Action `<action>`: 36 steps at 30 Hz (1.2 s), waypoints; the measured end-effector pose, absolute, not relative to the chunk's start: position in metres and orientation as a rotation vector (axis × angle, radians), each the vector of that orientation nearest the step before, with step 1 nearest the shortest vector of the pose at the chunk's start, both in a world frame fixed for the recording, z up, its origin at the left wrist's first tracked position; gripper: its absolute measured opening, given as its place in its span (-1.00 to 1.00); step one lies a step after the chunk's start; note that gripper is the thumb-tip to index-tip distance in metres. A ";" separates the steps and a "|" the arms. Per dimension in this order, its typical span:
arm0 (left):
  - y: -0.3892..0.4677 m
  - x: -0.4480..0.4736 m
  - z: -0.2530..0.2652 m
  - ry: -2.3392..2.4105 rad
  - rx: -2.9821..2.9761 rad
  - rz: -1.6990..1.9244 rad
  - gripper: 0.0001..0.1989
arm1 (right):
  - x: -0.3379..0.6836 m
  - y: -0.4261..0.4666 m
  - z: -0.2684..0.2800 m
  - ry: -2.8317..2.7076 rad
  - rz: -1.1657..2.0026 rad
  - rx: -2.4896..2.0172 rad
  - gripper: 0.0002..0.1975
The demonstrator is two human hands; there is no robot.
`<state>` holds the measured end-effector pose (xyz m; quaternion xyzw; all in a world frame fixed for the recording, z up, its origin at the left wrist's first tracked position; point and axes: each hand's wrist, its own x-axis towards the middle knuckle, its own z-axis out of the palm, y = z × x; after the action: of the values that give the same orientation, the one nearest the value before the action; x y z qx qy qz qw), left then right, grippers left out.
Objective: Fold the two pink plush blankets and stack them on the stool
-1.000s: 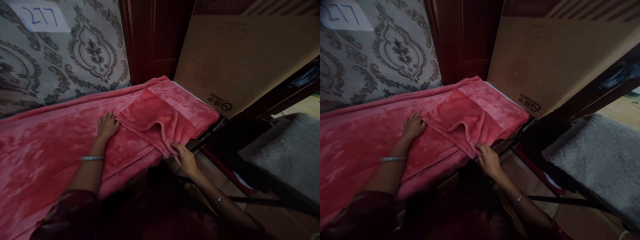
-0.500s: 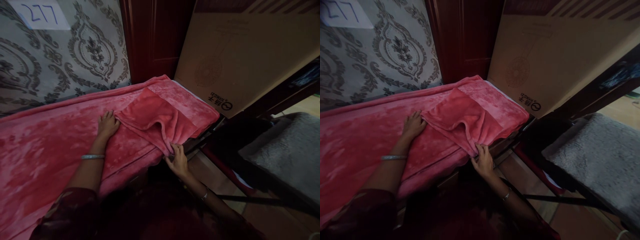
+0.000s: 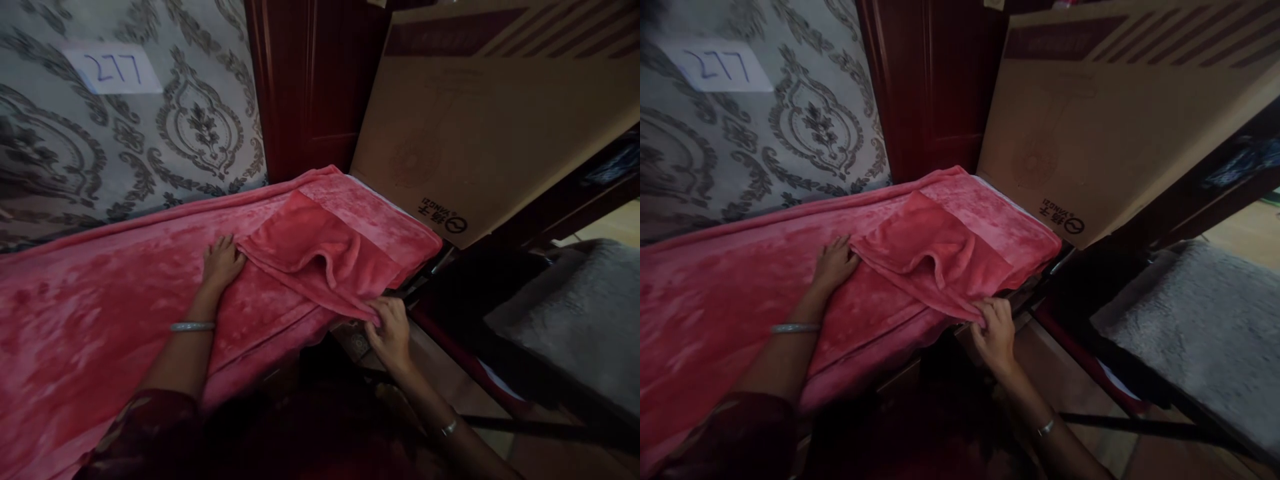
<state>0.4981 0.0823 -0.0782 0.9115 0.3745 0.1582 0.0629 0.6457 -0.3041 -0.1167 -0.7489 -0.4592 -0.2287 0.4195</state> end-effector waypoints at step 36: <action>0.091 0.490 -0.081 0.760 1.628 1.050 -0.78 | 0.665 -0.328 -0.117 -1.394 -0.517 -1.765 -0.68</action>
<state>0.4895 0.0913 -0.0806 0.6749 0.3152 0.4354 0.5055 0.6645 -0.3285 -0.1174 -0.6994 -0.5524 -0.2046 0.4048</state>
